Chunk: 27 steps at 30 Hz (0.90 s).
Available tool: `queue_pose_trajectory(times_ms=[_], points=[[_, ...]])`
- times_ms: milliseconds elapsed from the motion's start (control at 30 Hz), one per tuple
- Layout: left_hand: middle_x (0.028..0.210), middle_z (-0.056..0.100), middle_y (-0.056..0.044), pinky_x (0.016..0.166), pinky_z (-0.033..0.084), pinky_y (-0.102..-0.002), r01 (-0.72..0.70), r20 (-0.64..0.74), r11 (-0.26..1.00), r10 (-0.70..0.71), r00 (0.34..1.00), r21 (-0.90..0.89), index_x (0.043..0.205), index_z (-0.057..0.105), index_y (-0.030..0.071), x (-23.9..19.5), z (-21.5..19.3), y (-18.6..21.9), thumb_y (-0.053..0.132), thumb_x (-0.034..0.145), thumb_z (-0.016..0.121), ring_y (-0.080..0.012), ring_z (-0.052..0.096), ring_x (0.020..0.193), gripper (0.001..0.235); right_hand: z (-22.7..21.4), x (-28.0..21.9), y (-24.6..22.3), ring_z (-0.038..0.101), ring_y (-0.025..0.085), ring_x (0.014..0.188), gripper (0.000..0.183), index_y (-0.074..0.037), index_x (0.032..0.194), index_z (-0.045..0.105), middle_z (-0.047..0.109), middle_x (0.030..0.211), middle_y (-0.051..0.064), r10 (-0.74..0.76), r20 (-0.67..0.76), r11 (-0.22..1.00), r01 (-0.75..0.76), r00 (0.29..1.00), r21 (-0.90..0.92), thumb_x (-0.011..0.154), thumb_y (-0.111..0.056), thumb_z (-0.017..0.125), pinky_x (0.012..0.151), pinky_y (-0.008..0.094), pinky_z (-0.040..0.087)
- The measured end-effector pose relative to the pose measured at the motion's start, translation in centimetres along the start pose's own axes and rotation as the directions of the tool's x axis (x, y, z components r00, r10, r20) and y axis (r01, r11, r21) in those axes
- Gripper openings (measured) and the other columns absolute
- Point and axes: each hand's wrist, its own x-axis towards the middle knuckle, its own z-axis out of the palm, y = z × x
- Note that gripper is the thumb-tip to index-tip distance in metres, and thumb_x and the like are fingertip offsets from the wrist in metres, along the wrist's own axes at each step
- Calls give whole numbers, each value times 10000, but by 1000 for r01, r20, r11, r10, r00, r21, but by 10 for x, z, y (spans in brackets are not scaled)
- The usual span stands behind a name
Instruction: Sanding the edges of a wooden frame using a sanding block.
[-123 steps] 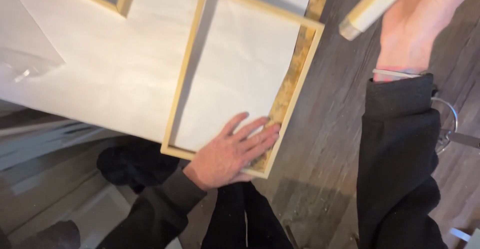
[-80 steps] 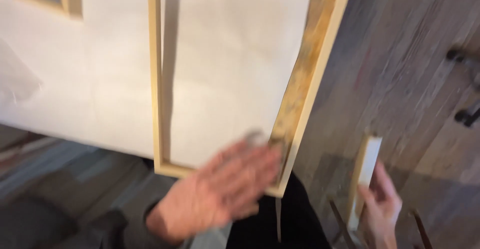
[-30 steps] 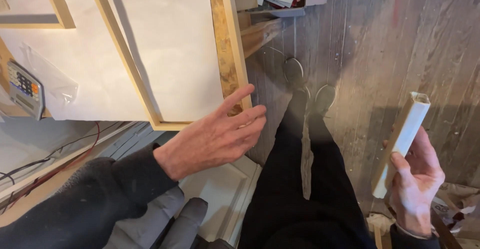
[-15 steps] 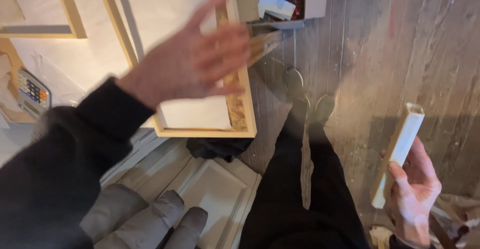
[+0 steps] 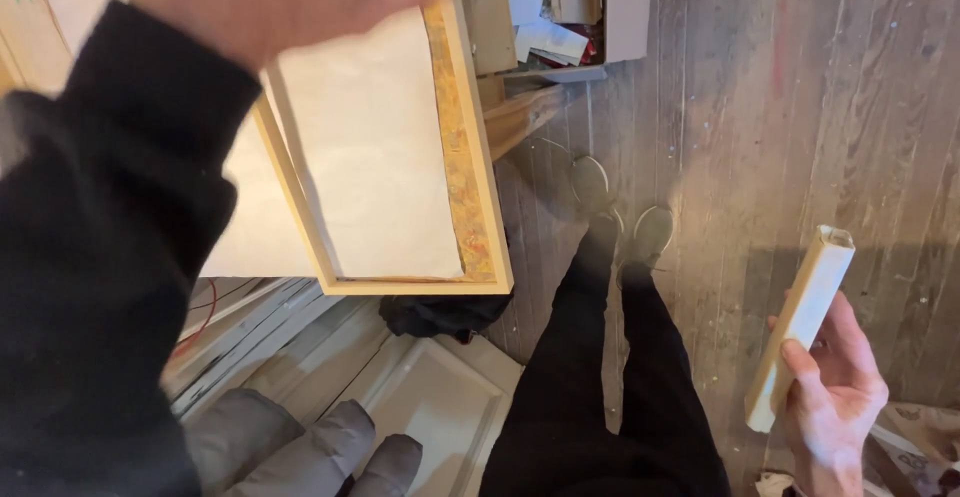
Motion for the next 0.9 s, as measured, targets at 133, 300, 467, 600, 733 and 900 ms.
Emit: queue_pose_trajectory(times_ms=[133,300,467,600,733,900], points=[[1185,677,-61,887,555,-332,-102,-163,988,121,979,119,1547,529,67,-25,-1,87,843,926,785,-191,648,934,1026,4,0,-7,549,323,1427,721,36,1681,401,519,1618,256,5,-7,1000,-5,1000,-12,979,107,551,1155,439,534],[1508,592,-119,1351,141,-611,-170,75,968,158,985,184,1445,601,84,-73,5,191,1005,840,477,-282,477,1494,1110,4,1,-4,565,286,1361,725,-5,1667,436,541,1609,213,22,-20,1000,-22,1000,12,963,40,606,1157,427,547],[1496,607,-90,1340,195,-623,-207,23,964,206,978,165,1366,649,146,-91,15,213,246,831,763,-266,448,1523,557,3,0,-8,556,288,1402,719,-3,1683,405,512,1656,218,-37,48,999,38,998,-35,988,54,580,1208,427,515],[1325,680,-50,1368,213,-589,-231,-65,972,234,970,46,1234,701,129,-98,7,225,105,868,754,-255,523,1448,371,7,0,-12,587,265,1324,715,-12,1684,408,528,1645,222,-47,83,998,50,995,-35,994,32,593,1164,407,541],[1137,737,-100,1338,223,-641,-430,-17,900,432,902,74,945,721,135,-104,5,234,18,785,733,-283,591,1365,198,8,-1,-10,552,287,1347,718,15,1688,387,500,1650,230,-43,100,998,47,994,-41,994,87,558,1169,425,516],[1679,518,-72,1328,275,-539,-178,-247,918,91,965,-355,1560,580,121,-104,21,185,197,984,778,-290,426,1570,614,11,0,-9,517,317,1491,749,18,1658,390,491,1653,226,-76,142,995,85,987,-58,939,40,596,1302,450,437]])
